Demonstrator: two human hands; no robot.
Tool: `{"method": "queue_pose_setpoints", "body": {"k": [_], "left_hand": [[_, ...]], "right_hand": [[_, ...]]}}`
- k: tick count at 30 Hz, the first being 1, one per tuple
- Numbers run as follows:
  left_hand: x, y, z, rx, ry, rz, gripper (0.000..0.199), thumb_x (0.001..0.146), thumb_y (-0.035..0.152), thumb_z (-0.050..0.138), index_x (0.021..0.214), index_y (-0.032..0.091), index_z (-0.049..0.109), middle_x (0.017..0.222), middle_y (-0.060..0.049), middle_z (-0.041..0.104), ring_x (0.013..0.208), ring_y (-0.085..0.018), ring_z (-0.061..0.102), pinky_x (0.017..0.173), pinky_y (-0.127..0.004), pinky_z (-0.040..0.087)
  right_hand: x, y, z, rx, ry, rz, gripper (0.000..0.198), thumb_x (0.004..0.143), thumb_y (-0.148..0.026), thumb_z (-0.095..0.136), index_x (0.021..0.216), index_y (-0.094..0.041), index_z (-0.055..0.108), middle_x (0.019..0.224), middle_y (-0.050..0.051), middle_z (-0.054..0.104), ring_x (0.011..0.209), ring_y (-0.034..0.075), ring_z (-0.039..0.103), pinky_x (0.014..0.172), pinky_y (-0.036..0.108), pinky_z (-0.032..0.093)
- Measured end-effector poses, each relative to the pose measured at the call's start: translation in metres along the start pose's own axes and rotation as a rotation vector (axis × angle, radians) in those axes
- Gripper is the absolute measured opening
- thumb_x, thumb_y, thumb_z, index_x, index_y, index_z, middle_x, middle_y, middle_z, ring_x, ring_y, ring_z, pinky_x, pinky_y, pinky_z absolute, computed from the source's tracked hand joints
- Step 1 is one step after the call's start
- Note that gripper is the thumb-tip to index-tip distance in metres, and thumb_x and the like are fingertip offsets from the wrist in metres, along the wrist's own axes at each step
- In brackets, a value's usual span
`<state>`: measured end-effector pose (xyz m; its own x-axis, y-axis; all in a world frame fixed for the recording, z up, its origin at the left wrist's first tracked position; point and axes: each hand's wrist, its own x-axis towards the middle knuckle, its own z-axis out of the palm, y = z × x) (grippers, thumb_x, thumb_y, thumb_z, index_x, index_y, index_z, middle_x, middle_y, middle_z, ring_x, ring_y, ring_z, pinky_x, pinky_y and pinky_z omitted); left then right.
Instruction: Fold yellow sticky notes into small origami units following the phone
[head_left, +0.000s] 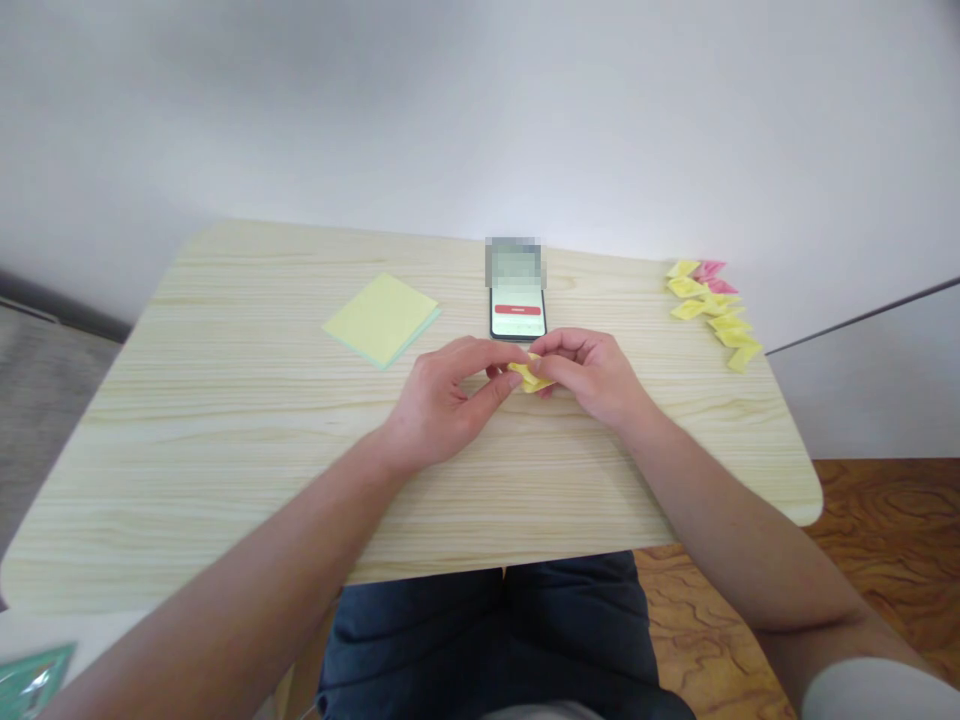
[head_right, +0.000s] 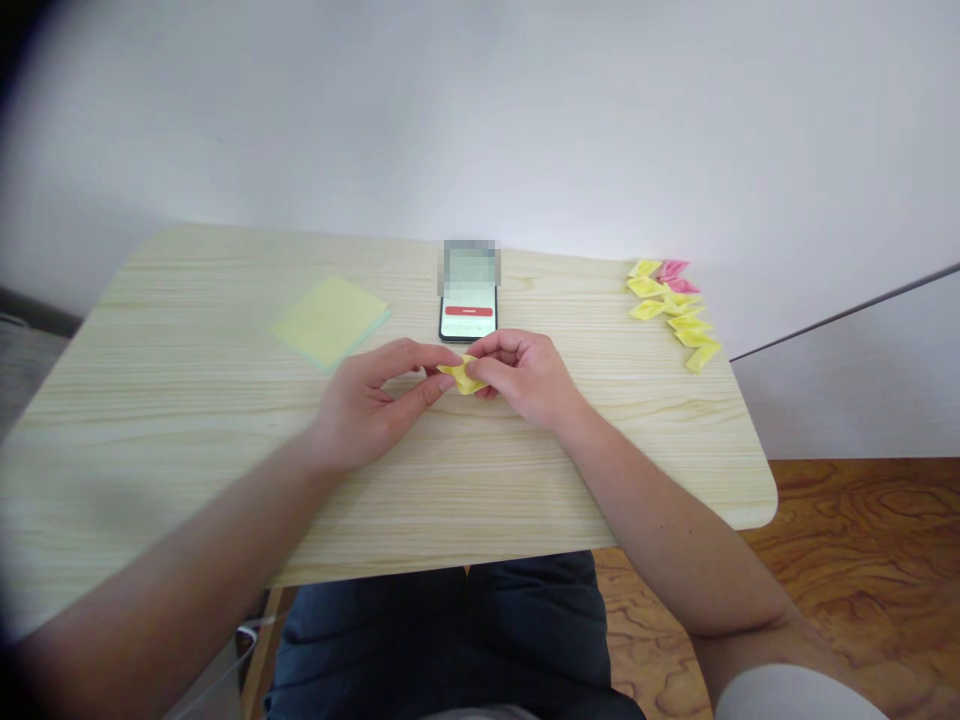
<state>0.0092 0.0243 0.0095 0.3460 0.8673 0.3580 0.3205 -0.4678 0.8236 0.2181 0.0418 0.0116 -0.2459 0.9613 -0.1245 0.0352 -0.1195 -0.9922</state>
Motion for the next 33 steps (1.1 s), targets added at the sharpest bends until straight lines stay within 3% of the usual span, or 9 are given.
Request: {"method": "queue_pose_setpoints", "body": {"k": [4,7,14,17,23,28,33], "left_hand": [[0.002,0.001,-0.001,-0.017,0.003,-0.047,0.015,0.094,0.033,0.066,0.102,0.022,0.073,0.098,-0.003,0.075,0.090,-0.017,0.068,0.084,-0.029,0.051],[0.004,0.002,-0.003,-0.055,-0.025,-0.078,0.015,0.095,0.034,0.064,0.098,0.021,0.070,0.091,-0.002,0.071,0.085,-0.016,0.064,0.080,-0.029,0.050],[0.005,-0.005,-0.006,-0.336,-0.099,-0.153,0.016,0.095,0.035,0.064,0.092,0.019,0.066,0.084,-0.002,0.063,0.080,-0.016,0.058,0.074,-0.029,0.046],[0.005,-0.007,-0.006,-0.406,-0.112,-0.157,0.018,0.093,0.036,0.067,0.091,0.018,0.066,0.082,-0.002,0.063,0.078,-0.015,0.057,0.072,-0.028,0.045],[0.004,-0.002,-0.005,-0.272,-0.062,-0.171,0.021,0.083,0.033,0.079,0.091,0.018,0.067,0.084,-0.001,0.065,0.074,-0.014,0.057,0.068,-0.027,0.043],[0.004,-0.002,-0.004,-0.274,-0.067,-0.226,0.022,0.085,0.035,0.078,0.092,0.017,0.067,0.083,-0.001,0.067,0.071,-0.013,0.056,0.067,-0.027,0.043],[0.005,-0.004,-0.003,-0.436,-0.116,-0.256,0.023,0.092,0.039,0.070,0.093,0.016,0.067,0.082,-0.003,0.069,0.077,-0.015,0.062,0.072,-0.029,0.048]], "right_hand": [[-0.002,-0.002,-0.003,-0.021,-0.018,-0.056,0.021,0.080,-0.032,0.077,0.097,-0.021,0.070,0.072,-0.001,0.072,0.058,0.014,0.066,0.056,0.027,0.057],[-0.005,-0.004,-0.004,-0.057,-0.028,-0.149,0.020,0.085,-0.035,0.073,0.102,-0.024,0.070,0.080,-0.001,0.072,0.067,0.015,0.069,0.063,0.029,0.058],[-0.009,-0.002,-0.008,-0.246,-0.113,-0.316,0.023,0.076,-0.025,0.082,0.096,-0.022,0.071,0.101,0.004,0.072,0.087,0.019,0.068,0.080,0.034,0.058],[-0.008,0.000,-0.010,-0.234,-0.130,-0.313,0.022,0.076,-0.027,0.084,0.092,-0.021,0.071,0.098,0.004,0.073,0.088,0.019,0.069,0.080,0.034,0.058],[-0.007,0.003,-0.009,-0.221,-0.119,-0.248,0.021,0.077,-0.030,0.085,0.090,-0.021,0.071,0.095,0.005,0.074,0.084,0.019,0.068,0.074,0.033,0.056],[-0.007,0.006,-0.006,-0.209,-0.087,-0.217,0.019,0.080,-0.030,0.082,0.091,-0.021,0.070,0.084,0.002,0.071,0.071,0.015,0.063,0.065,0.030,0.050],[-0.008,0.006,-0.001,-0.172,-0.069,-0.249,0.022,0.081,-0.026,0.080,0.099,-0.022,0.067,0.082,0.000,0.068,0.070,0.014,0.061,0.065,0.029,0.048]]}}
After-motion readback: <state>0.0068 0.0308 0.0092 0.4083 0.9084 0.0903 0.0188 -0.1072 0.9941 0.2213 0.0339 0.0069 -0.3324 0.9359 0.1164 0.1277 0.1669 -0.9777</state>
